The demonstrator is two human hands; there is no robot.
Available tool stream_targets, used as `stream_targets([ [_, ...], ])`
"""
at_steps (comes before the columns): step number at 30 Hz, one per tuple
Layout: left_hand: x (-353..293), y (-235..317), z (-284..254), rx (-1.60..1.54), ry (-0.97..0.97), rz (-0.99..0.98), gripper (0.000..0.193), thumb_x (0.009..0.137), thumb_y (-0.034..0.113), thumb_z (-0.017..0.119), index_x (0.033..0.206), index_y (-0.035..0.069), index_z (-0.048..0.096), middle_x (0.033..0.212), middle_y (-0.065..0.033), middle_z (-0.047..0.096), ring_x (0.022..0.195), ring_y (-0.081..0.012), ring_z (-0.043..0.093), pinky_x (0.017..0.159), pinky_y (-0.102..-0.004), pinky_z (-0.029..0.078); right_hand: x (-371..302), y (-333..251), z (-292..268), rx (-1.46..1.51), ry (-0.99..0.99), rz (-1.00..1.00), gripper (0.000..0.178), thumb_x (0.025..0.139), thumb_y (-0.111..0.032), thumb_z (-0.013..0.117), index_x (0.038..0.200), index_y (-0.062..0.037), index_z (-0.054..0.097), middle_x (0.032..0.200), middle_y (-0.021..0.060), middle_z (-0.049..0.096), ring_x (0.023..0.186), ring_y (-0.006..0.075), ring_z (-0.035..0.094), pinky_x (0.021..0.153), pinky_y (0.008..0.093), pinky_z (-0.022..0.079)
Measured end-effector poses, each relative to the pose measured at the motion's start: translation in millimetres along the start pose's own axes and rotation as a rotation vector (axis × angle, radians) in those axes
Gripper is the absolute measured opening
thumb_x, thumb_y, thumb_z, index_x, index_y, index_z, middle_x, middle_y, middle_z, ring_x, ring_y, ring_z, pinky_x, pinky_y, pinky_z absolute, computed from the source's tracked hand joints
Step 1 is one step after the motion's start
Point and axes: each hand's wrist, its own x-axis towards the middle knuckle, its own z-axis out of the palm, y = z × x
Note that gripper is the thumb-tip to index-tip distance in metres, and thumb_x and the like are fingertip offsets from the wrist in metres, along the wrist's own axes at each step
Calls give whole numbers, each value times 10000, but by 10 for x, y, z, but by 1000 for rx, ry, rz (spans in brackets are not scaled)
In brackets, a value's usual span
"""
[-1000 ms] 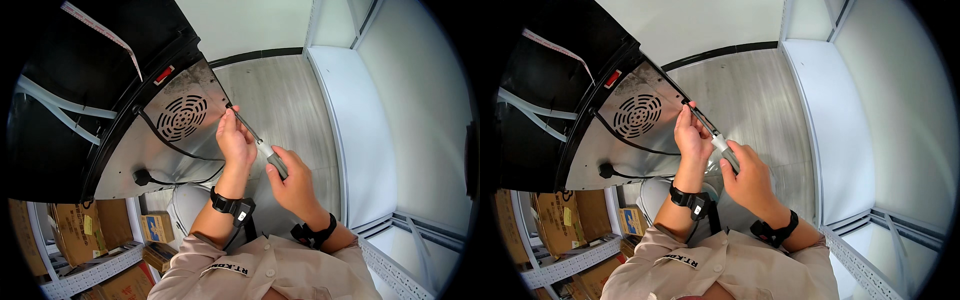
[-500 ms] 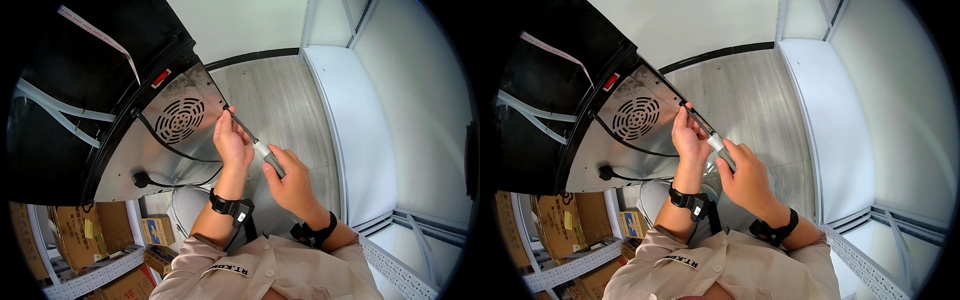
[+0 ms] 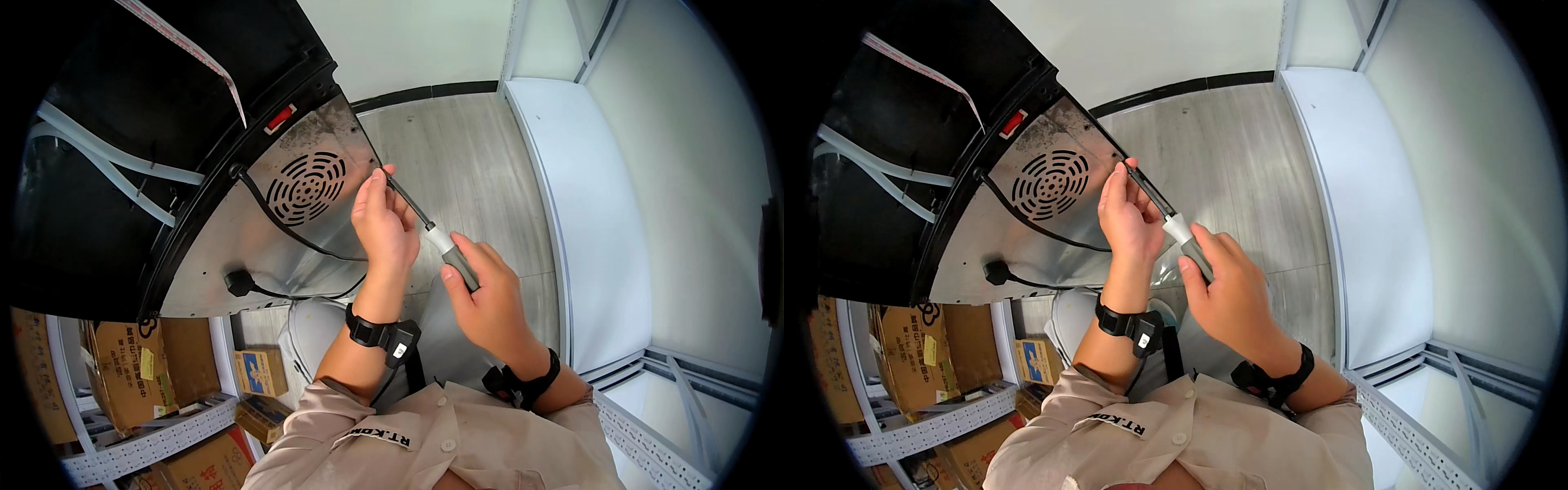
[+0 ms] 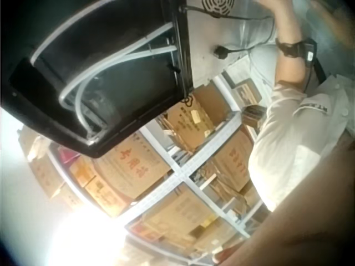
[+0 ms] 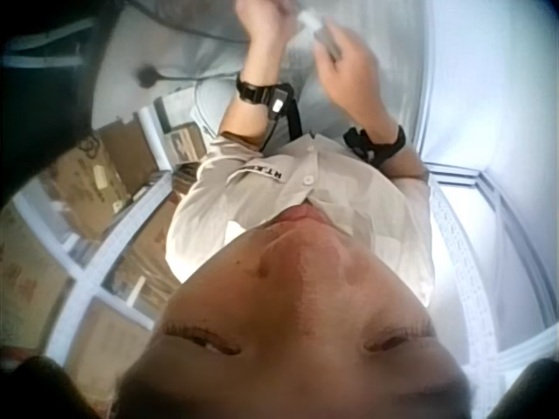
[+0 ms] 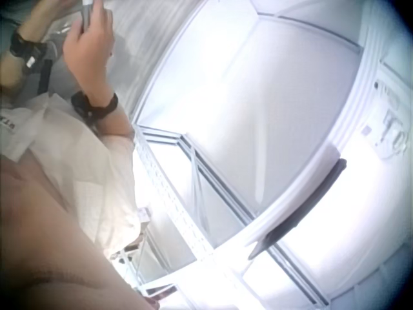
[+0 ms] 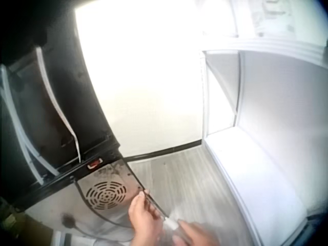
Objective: The person uses a screwdriver to tighten screws on the back panel of a large appliance. They work methodically, moving from one screw to the next to secure the panel.
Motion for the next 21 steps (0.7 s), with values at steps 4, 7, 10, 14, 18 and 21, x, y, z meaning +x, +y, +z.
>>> stream_targets([
  [4,-3,38,-7,2,-18,10,206,982,243,558,984,48,626,606,82,337,497,-48,228,419,-245,148,-5,-12,-13,-2,10,-30,371,873,-114,646,1205,38,584,904,145,604,713,326,607,608,384,480],
  [7,-51,79,20,7,-45,-8,205,983,243,555,981,50,625,608,81,335,502,-49,230,424,-245,146,-21,-34,-33,30,10,-28,366,873,-112,645,1201,39,586,905,150,604,714,330,608,613,387,483],
  [10,-67,122,10,-7,-86,2,201,984,242,550,977,55,624,607,81,332,503,-50,229,428,-249,143,-35,-51,-35,42,26,-53,363,872,-108,645,1200,37,588,902,153,605,713,334,608,616,389,486],
  [14,-50,107,-27,-40,-74,-44,200,986,238,543,976,55,621,607,79,334,505,-51,228,432,-253,144,-34,-67,-34,10,13,-45,359,872,-107,645,1197,36,589,898,156,607,719,341,614,616,392,490],
  [18,-47,91,-19,-27,-64,-51,205,988,235,537,974,47,617,616,76,349,509,-52,232,436,-255,150,-41,-52,-19,-1,11,-22,358,872,-114,647,1192,37,591,899,159,610,721,344,618,613,397,491],
  [21,-23,92,-11,-32,-38,-73,209,988,231,535,975,39,615,622,74,363,510,-54,234,439,-255,155,-29,-38,9,14,30,-34,359,875,-125,647,1190,38,591,900,160,611,716,343,619,609,399,490],
])
